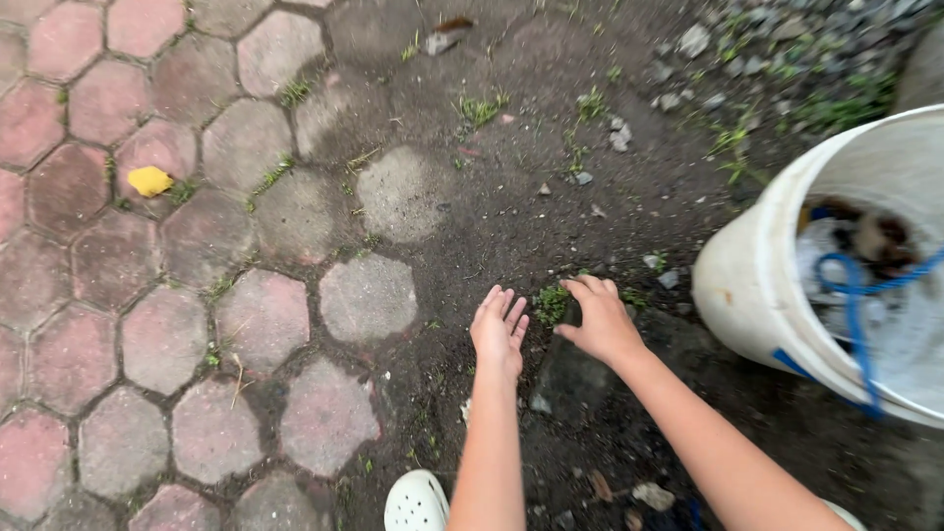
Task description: The person picks weeds and small debris from the ground and places them into a white bucket.
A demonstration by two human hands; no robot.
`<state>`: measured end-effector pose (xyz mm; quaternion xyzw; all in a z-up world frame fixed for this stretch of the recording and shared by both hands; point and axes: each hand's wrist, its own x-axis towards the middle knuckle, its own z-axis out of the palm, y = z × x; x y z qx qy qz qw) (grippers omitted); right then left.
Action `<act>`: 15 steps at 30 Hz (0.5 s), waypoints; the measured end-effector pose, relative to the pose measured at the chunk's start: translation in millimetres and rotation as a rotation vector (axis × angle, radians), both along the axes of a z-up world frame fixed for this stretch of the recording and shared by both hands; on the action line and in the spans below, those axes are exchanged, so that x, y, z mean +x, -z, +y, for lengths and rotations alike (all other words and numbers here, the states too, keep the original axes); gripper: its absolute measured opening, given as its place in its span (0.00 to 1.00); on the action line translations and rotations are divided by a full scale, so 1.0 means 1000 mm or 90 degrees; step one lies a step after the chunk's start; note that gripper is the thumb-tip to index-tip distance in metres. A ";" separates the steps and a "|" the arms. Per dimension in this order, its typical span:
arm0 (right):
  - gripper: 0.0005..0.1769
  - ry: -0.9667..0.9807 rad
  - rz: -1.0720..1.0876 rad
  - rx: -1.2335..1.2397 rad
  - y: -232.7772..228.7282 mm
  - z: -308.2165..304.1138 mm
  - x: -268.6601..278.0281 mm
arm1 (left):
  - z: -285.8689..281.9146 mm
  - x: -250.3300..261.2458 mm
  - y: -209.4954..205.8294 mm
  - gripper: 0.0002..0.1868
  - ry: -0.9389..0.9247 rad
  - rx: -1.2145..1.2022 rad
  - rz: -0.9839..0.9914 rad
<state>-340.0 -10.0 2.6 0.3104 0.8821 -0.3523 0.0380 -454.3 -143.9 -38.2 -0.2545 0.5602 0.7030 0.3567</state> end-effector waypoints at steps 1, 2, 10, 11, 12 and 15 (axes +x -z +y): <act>0.41 0.002 -0.001 -0.007 0.009 0.001 -0.011 | 0.001 -0.001 0.006 0.25 0.002 -0.007 -0.001; 0.46 -0.044 0.022 0.026 0.017 0.001 -0.016 | 0.001 0.005 0.013 0.25 -0.022 0.013 0.004; 0.29 -0.153 -0.040 0.091 0.051 -0.001 -0.030 | 0.002 0.023 0.024 0.25 0.000 0.046 0.030; 0.20 -0.155 -0.034 0.097 0.060 0.004 -0.031 | 0.002 0.022 0.023 0.24 0.000 0.027 0.028; 0.13 -0.159 -0.032 0.100 0.070 0.006 -0.029 | -0.001 0.025 0.022 0.24 -0.001 0.004 0.023; 0.11 -0.187 0.045 0.118 0.087 0.024 -0.028 | 0.001 0.023 0.016 0.24 -0.021 0.007 0.033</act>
